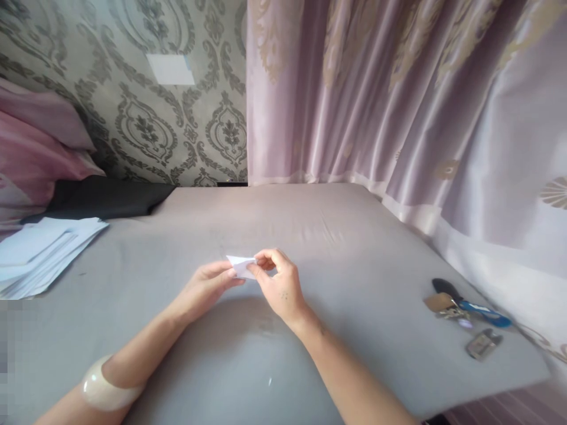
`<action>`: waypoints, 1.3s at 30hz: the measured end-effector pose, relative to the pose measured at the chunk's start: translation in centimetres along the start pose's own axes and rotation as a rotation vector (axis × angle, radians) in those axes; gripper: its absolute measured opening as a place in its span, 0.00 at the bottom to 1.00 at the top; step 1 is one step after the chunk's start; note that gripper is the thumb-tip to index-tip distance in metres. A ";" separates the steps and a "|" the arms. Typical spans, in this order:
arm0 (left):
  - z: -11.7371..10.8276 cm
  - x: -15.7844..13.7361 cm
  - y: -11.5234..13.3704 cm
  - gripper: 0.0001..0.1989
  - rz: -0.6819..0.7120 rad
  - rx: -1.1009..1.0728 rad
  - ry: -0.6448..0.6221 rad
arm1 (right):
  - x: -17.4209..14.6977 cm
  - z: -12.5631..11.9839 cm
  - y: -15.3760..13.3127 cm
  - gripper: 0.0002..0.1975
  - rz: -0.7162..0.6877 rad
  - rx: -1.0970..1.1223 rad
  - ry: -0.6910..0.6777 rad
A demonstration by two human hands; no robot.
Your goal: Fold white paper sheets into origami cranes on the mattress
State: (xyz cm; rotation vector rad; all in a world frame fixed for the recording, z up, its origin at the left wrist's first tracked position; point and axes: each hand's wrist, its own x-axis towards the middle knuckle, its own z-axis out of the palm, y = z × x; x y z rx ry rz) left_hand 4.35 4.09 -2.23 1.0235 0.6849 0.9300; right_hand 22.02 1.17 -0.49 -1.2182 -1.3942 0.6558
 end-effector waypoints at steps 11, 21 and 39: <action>0.1 0.1 0.0 0.09 0.022 0.053 0.038 | -0.5 0.3 -0.2 0.03 -0.221 -0.163 0.054; 0.5 -0.1 0.5 0.12 0.070 0.132 0.046 | -0.1 0.0 -0.3 0.03 0.047 -0.020 -0.082; 0.6 0.0 0.3 0.11 0.100 0.123 0.017 | 0.8 -0.3 1.1 0.13 0.530 0.572 -0.325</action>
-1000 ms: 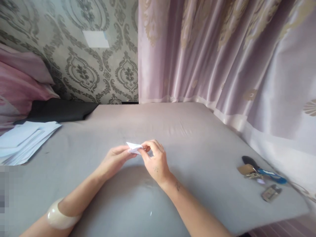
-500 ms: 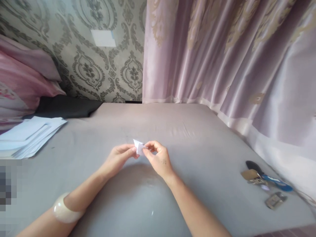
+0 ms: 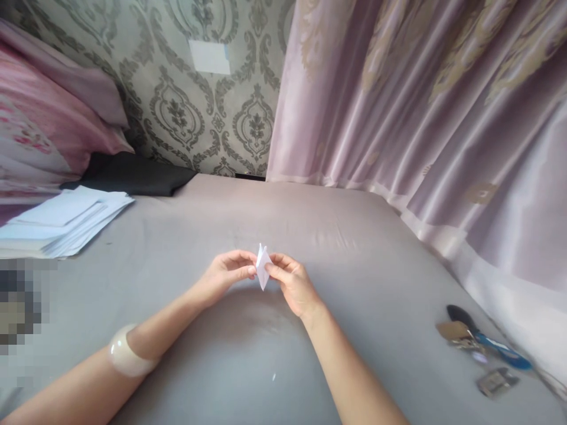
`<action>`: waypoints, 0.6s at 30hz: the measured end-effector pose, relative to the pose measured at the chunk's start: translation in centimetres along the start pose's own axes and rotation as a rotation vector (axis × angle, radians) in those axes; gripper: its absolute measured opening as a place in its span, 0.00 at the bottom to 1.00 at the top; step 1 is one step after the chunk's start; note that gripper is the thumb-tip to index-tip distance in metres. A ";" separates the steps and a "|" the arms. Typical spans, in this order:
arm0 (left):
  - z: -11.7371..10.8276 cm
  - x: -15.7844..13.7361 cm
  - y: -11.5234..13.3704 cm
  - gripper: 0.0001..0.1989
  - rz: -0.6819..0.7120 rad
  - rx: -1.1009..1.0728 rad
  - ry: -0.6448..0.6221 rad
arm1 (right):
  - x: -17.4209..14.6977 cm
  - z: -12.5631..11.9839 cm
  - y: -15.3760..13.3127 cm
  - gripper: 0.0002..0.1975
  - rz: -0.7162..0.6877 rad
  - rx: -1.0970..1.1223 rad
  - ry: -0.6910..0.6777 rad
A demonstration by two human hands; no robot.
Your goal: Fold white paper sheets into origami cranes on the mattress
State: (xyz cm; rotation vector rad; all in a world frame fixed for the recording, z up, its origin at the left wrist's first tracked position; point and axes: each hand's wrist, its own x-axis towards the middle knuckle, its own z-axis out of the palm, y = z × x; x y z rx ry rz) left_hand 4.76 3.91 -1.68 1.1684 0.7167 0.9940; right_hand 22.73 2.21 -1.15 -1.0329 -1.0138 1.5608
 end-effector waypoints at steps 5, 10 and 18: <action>0.1 -0.1 0.1 0.11 -0.002 -0.005 0.000 | 0.1 -0.1 0.1 0.11 0.013 0.031 -0.057; 0.2 -0.3 0.0 0.11 0.002 0.055 0.023 | 0.2 -0.1 0.2 0.08 0.035 0.080 -0.076; 0.4 -0.4 -0.5 0.13 0.186 0.145 0.116 | 0.4 -0.4 0.5 0.08 0.056 0.159 -0.066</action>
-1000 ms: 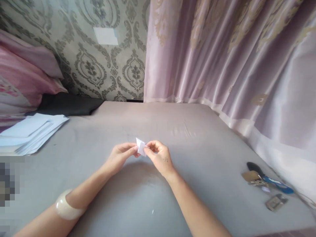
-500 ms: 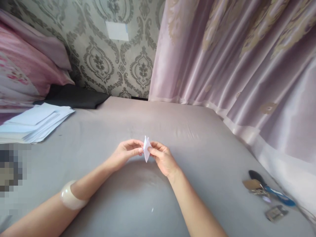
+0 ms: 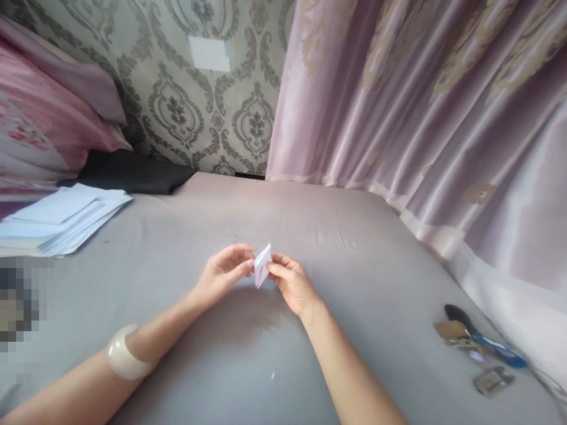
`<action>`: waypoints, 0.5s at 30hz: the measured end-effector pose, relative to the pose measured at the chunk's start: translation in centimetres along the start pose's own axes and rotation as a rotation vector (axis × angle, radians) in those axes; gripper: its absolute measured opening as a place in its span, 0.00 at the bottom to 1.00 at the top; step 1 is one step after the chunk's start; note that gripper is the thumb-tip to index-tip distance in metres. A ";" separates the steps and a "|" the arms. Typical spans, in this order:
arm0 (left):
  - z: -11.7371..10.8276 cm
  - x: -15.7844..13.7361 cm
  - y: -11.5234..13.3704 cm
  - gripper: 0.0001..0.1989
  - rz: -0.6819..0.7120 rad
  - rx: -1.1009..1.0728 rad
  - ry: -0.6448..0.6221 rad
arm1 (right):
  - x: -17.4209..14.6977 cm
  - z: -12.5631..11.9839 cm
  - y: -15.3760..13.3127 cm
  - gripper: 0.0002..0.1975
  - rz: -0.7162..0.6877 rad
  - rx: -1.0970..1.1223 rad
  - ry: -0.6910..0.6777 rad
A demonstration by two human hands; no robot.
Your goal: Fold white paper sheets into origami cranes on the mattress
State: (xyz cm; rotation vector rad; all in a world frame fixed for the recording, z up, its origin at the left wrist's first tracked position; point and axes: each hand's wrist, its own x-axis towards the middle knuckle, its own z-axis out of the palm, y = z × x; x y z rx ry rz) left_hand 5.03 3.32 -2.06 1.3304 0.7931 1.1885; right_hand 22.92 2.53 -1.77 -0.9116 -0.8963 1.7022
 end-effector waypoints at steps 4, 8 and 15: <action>-0.3 0.0 -0.2 0.06 0.158 0.207 -0.006 | 0.1 -0.2 0.2 0.09 0.017 0.004 0.030; -0.3 0.0 -0.2 0.05 0.222 0.316 0.006 | 0.2 -0.2 0.5 0.10 0.013 -0.021 0.067; -0.4 0.3 -0.8 0.03 0.183 0.280 0.039 | 0.2 -0.3 0.7 0.10 -0.045 -0.135 0.092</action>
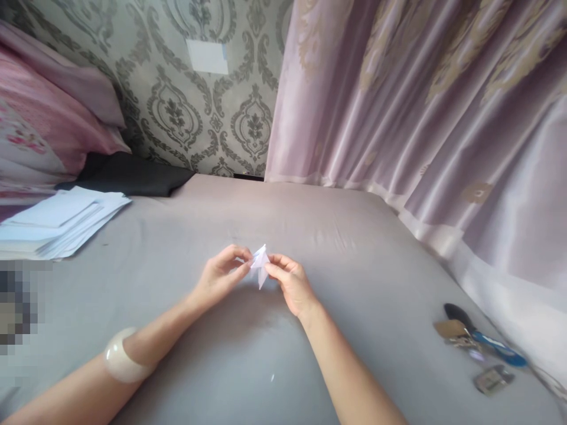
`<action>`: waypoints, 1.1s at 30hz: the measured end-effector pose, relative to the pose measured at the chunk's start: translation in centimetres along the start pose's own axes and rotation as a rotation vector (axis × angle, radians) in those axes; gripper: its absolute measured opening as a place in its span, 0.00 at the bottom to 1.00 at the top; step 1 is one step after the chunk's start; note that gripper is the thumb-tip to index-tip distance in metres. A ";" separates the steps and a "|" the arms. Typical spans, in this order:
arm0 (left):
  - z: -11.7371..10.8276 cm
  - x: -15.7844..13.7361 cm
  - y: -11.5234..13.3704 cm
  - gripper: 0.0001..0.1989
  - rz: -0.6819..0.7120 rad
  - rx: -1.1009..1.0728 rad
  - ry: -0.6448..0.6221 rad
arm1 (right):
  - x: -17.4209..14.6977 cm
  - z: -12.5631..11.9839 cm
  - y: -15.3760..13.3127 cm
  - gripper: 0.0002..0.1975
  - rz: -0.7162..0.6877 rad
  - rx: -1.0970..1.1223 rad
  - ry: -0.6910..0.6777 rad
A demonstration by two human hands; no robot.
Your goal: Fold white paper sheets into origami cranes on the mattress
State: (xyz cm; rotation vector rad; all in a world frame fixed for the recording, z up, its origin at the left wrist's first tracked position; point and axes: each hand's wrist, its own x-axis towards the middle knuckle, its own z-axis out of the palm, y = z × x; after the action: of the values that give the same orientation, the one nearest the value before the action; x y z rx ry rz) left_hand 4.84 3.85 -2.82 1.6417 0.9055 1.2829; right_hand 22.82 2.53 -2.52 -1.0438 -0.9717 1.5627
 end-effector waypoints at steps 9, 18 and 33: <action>0.4 0.4 0.0 0.14 -0.309 -0.403 -0.039 | -0.5 0.7 -0.2 0.08 -0.177 -0.316 0.041; 1.1 0.1 1.4 0.13 -0.426 -0.343 -0.038 | -1.1 2.0 -0.1 0.10 -0.321 -0.542 0.215; 0.6 0.0 1.4 0.07 -0.225 -0.299 -0.080 | -1.2 1.4 -1.0 0.12 -0.202 -0.334 0.056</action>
State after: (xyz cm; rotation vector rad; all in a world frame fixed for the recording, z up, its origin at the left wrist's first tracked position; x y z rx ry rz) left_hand 5.44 3.22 -1.55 1.3090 0.7827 1.1287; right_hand 21.92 1.42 -1.00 -1.1697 -1.2870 1.2248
